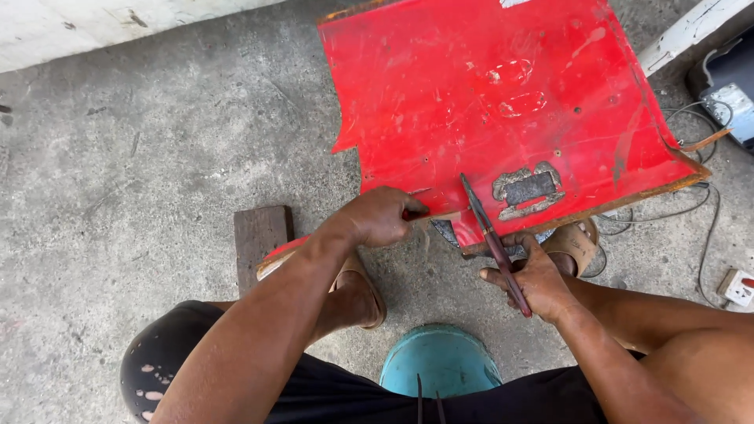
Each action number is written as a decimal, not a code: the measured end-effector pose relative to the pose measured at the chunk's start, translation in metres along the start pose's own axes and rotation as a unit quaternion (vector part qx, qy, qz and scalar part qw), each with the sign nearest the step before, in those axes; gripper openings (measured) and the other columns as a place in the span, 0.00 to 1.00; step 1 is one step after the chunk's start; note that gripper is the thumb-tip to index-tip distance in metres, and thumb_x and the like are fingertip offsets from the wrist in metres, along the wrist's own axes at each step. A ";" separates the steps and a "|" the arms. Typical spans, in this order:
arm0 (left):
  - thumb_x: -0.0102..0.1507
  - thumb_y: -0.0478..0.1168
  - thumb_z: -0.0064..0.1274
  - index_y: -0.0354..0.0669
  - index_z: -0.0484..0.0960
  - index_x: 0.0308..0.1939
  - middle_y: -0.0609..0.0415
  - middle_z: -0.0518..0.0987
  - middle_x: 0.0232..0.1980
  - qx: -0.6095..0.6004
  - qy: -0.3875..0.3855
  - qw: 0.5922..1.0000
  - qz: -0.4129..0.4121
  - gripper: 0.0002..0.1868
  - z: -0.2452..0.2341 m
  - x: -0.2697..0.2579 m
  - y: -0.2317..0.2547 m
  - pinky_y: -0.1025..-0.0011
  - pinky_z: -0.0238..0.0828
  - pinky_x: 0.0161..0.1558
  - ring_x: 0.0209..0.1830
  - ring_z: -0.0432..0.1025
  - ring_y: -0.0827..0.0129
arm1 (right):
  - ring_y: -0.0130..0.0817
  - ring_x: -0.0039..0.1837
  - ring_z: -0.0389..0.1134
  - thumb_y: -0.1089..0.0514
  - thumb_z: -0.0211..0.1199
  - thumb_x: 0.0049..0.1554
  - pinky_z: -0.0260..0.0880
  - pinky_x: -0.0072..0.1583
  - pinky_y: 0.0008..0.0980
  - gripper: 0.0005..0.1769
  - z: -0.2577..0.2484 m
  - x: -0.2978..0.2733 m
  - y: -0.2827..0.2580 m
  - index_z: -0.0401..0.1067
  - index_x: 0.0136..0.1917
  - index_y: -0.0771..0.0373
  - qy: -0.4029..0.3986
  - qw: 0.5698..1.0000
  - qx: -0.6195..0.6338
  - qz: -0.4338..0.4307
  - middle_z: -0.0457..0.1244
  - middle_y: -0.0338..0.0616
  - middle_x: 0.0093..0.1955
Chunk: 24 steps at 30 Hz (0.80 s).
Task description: The person uses a pair of shears to cut a red painted cardboard sheet that is resting on a metal stool. They hold the cardboard with one hand and cut along the edges with the other, removing sections of the material.
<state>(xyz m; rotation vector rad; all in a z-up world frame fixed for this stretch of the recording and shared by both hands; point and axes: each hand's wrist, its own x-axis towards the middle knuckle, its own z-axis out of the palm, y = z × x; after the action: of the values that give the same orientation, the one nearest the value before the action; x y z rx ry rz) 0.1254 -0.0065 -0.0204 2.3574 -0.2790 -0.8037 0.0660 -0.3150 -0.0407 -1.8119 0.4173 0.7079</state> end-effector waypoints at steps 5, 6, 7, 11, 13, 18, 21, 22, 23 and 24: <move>0.54 0.40 0.51 0.57 0.87 0.53 0.52 0.87 0.47 0.095 0.073 0.991 0.055 0.23 0.030 -0.018 0.014 0.50 0.78 0.53 0.51 0.82 0.49 | 0.47 0.22 0.63 0.58 0.78 0.48 0.63 0.23 0.39 0.43 -0.017 0.008 0.010 0.59 0.70 0.69 -0.038 0.998 0.054 -0.002 0.61 0.63 0.27; 0.54 0.40 0.51 0.55 0.86 0.54 0.49 0.86 0.48 0.128 0.101 0.983 0.082 0.23 0.038 -0.017 0.011 0.49 0.78 0.52 0.51 0.81 0.48 | 0.49 0.22 0.64 0.53 0.76 0.50 0.65 0.21 0.43 0.44 -0.024 0.012 0.014 0.57 0.72 0.68 -0.054 0.997 0.062 -0.003 0.62 0.64 0.28; 0.54 0.40 0.51 0.55 0.86 0.54 0.49 0.86 0.48 0.127 0.099 0.984 0.082 0.23 0.045 -0.016 0.007 0.49 0.78 0.52 0.51 0.81 0.48 | 0.49 0.22 0.64 0.53 0.76 0.50 0.65 0.21 0.43 0.44 -0.024 0.005 0.011 0.57 0.72 0.68 -0.054 0.997 0.062 -0.001 0.62 0.64 0.28; 0.56 0.40 0.49 0.55 0.84 0.55 0.50 0.85 0.48 0.162 0.121 0.975 0.092 0.23 0.049 -0.015 0.007 0.52 0.78 0.51 0.53 0.81 0.51 | 0.62 0.24 0.68 0.51 0.68 0.53 0.69 0.25 0.55 0.40 -0.025 -0.019 -0.007 0.58 0.72 0.72 -0.085 0.992 0.087 0.046 0.64 0.77 0.30; 0.57 0.39 0.48 0.53 0.84 0.54 0.50 0.85 0.48 0.170 0.108 0.975 0.092 0.21 0.051 -0.014 0.010 0.54 0.79 0.50 0.52 0.81 0.52 | 0.65 0.27 0.69 0.50 0.65 0.56 0.71 0.28 0.61 0.38 -0.023 -0.031 -0.009 0.59 0.70 0.77 -0.084 0.986 0.101 0.100 0.65 0.81 0.33; 0.56 0.39 0.51 0.54 0.84 0.52 0.55 0.85 0.44 0.237 0.116 0.960 0.094 0.21 0.060 -0.009 0.015 0.57 0.80 0.45 0.47 0.82 0.57 | 0.74 0.31 0.70 0.49 0.64 0.57 0.71 0.31 0.69 0.38 -0.010 -0.044 -0.021 0.61 0.68 0.81 -0.127 0.967 0.129 0.181 0.65 0.86 0.36; 0.55 0.40 0.52 0.55 0.84 0.53 0.55 0.85 0.45 0.219 0.116 0.964 0.095 0.21 0.064 -0.005 0.012 0.56 0.81 0.45 0.48 0.82 0.57 | 0.72 0.34 0.72 0.46 0.68 0.53 0.73 0.35 0.70 0.43 -0.015 -0.031 -0.033 0.63 0.66 0.86 -0.170 0.955 0.093 0.225 0.67 0.85 0.39; 0.55 0.40 0.52 0.55 0.84 0.53 0.55 0.85 0.45 0.218 0.114 0.965 0.094 0.21 0.061 -0.008 0.011 0.56 0.81 0.45 0.48 0.82 0.57 | 0.72 0.34 0.72 0.46 0.68 0.53 0.73 0.35 0.70 0.43 -0.019 -0.018 -0.018 0.63 0.66 0.86 -0.171 0.954 0.093 0.227 0.67 0.85 0.39; 0.55 0.40 0.52 0.54 0.84 0.52 0.54 0.85 0.45 0.194 0.108 0.970 0.097 0.21 0.057 -0.010 0.011 0.55 0.80 0.47 0.50 0.82 0.55 | 0.68 0.38 0.74 0.39 0.67 0.50 0.76 0.37 0.65 0.47 -0.023 -0.004 -0.002 0.66 0.66 0.83 -0.215 0.945 0.052 0.243 0.69 0.80 0.41; 0.54 0.39 0.51 0.53 0.84 0.51 0.52 0.85 0.45 0.172 0.102 0.974 0.103 0.20 0.053 -0.011 0.011 0.55 0.80 0.49 0.51 0.81 0.53 | 0.64 0.42 0.76 0.32 0.66 0.48 0.79 0.39 0.61 0.52 -0.028 0.009 0.013 0.68 0.67 0.80 -0.256 0.932 0.013 0.255 0.71 0.76 0.44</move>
<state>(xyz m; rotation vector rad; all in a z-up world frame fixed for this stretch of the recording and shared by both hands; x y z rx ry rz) 0.0844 -0.0375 -0.0414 2.6505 -0.6049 -0.4357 0.0725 -0.3455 -0.0501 -1.4200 0.5431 1.4846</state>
